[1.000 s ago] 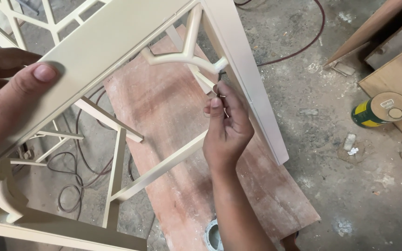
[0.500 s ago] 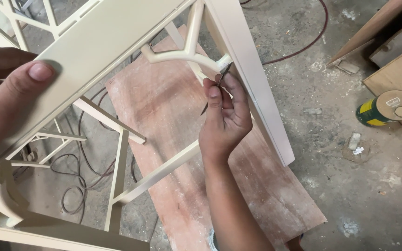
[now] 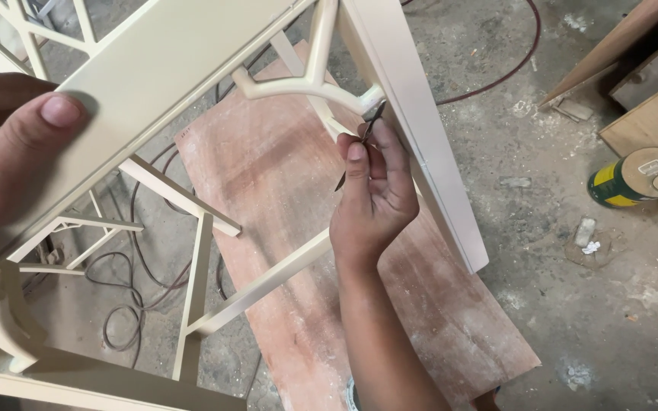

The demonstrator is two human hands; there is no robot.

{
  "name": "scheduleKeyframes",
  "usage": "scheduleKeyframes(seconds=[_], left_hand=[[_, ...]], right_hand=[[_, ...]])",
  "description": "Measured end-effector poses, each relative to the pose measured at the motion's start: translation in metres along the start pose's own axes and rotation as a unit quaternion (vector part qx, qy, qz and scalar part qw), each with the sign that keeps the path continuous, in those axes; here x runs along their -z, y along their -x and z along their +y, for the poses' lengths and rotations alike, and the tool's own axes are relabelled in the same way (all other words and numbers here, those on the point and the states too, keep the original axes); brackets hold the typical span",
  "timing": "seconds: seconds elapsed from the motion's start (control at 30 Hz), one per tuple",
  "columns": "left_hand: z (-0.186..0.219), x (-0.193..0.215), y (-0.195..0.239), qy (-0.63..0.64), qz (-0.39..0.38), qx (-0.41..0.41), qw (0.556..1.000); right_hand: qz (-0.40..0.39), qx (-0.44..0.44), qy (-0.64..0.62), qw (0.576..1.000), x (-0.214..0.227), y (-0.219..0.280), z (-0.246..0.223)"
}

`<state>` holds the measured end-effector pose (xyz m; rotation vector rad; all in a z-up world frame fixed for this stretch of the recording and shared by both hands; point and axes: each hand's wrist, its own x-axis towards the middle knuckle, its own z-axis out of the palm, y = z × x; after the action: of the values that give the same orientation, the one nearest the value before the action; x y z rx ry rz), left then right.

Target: A person is touching up a white wooden chair frame using a small brush and a scraper to apply paint and filler to the joints.

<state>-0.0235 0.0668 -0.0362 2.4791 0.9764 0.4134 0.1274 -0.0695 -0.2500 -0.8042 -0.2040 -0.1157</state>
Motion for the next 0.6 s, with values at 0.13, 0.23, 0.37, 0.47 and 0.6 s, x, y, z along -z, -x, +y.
scheduleKeyframes(seconds=[0.13, 0.23, 0.37, 0.47, 0.6], left_hand=[[0.016, 0.001, 0.003, -0.001, -0.008, 0.007, 1.000], [0.026, 0.001, 0.004, -0.013, -0.026, -0.009, 1.000], [0.006, -0.002, 0.000, -0.004, -0.013, -0.001, 1.000], [-0.011, -0.001, -0.003, -0.005, 0.009, 0.017, 1.000], [-0.004, 0.001, 0.001, 0.004, 0.007, 0.016, 1.000]], right_hand=[[0.021, -0.001, 0.026, 0.999, -0.004, 0.000, 0.003], [0.010, 0.015, 0.050, 0.999, -0.004, 0.001, -0.001], [-0.045, 0.015, -0.001, 0.999, 0.003, 0.010, 0.001], [-0.020, -0.019, -0.068, 0.997, 0.002, 0.007, 0.010], [0.010, -0.027, -0.110, 0.993, -0.004, 0.000, 0.021]])
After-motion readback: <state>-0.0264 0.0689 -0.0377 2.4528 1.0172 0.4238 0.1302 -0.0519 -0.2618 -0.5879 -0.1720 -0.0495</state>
